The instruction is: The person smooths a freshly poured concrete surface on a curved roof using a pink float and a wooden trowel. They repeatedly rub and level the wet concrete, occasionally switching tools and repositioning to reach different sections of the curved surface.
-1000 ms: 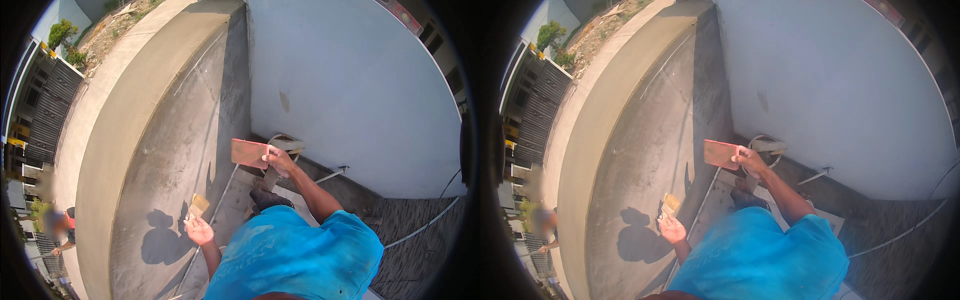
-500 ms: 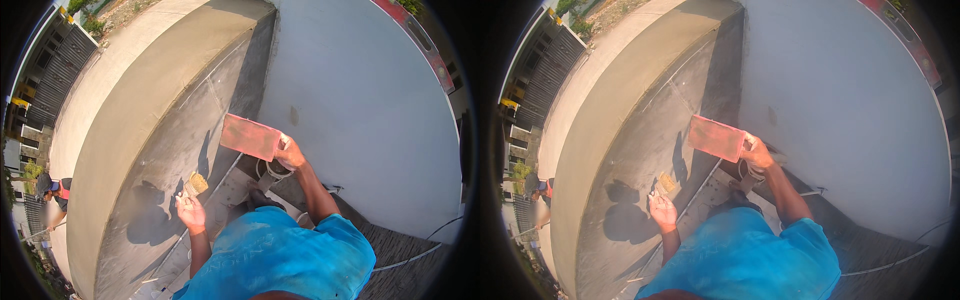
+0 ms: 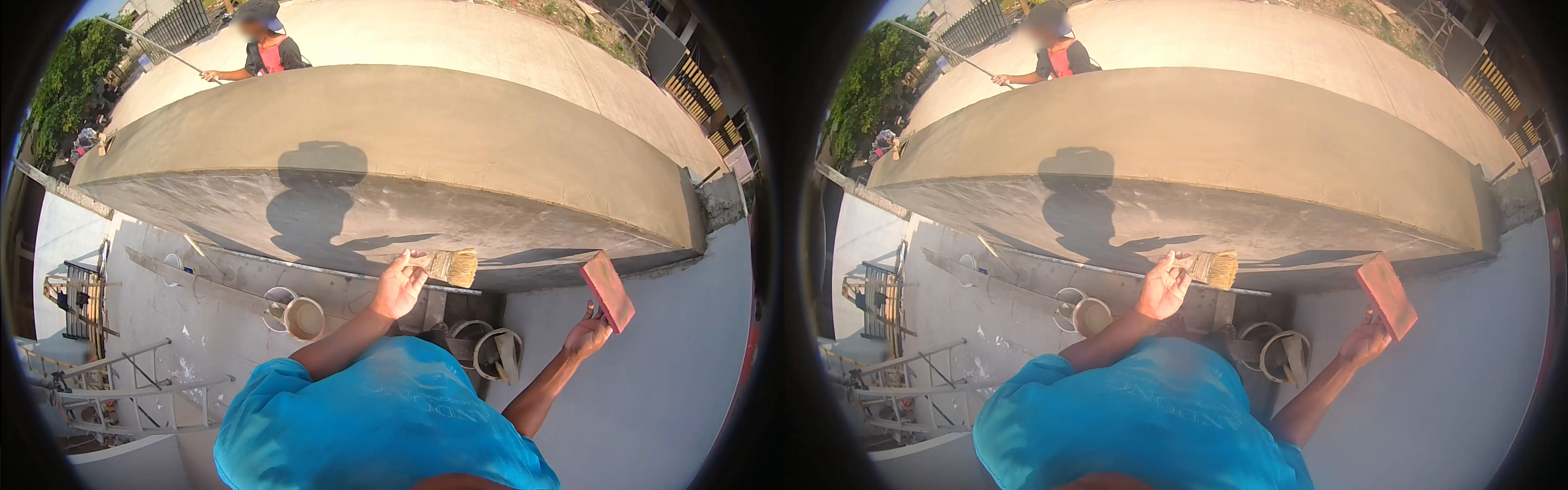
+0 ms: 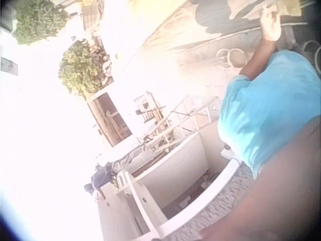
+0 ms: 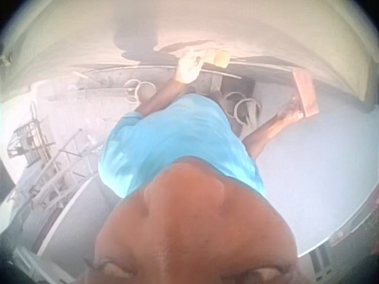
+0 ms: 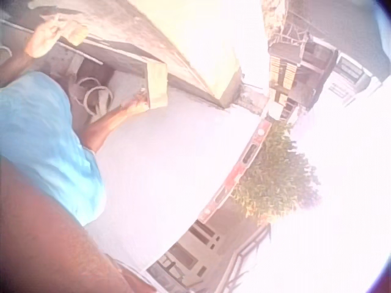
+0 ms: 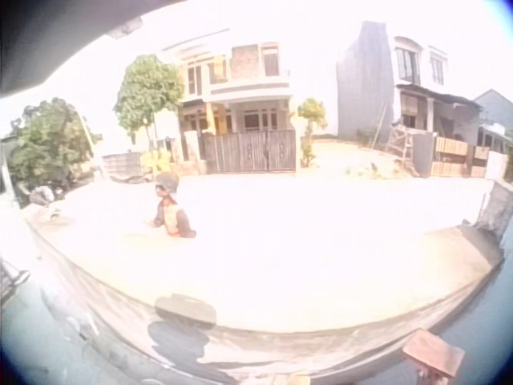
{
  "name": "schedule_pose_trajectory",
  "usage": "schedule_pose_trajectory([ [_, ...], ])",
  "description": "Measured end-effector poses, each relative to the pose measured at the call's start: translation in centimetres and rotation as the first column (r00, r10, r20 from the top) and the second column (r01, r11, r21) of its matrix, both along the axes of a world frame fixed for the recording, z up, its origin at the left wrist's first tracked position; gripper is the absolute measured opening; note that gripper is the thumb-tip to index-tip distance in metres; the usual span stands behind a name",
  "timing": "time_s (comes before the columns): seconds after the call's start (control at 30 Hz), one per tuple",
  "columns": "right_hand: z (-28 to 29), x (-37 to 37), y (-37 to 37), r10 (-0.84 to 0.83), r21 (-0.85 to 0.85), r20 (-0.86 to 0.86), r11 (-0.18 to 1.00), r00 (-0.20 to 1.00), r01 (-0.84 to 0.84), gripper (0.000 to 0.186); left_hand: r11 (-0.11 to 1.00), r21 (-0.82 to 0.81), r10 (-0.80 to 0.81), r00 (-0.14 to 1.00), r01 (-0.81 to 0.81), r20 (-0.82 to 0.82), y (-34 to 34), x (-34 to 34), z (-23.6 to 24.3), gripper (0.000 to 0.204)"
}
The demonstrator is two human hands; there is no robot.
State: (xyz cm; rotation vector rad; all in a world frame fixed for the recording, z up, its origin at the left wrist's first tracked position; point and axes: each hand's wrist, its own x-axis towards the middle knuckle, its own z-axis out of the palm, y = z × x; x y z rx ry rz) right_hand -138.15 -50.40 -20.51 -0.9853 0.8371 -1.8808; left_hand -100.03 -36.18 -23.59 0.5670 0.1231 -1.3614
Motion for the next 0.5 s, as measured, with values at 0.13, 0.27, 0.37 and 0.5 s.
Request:
schedule_pose_trajectory([
  [0.13,5.1,3.7,2.1,-0.046,-0.049,-0.236,0.998,0.971,0.036,0.049,0.998,0.012,-0.053,0.998,0.054,-0.031,0.1,0.4,1.9,0.020],
  [0.27,1.2,9.3,5.8,0.344,0.275,-0.130,0.914,0.930,-0.300,0.048,0.985,-0.042,-0.169,0.984,0.166,-0.065,-1.7,-0.9,3.3,0.019],
  [0.37,1.8,15.3,9.2,0.440,0.317,0.019,0.849,0.898,-0.423,0.048,0.971,-0.019,-0.238,0.971,0.238,0.002,-2.2,-2.0,2.7,0.019],
  [0.5,2.8,16.2,8.0,0.388,0.182,0.113,0.897,0.915,-0.403,0.046,0.973,0.064,-0.230,0.959,0.222,0.167,-2.6,-2.4,2.2,0.023],
])
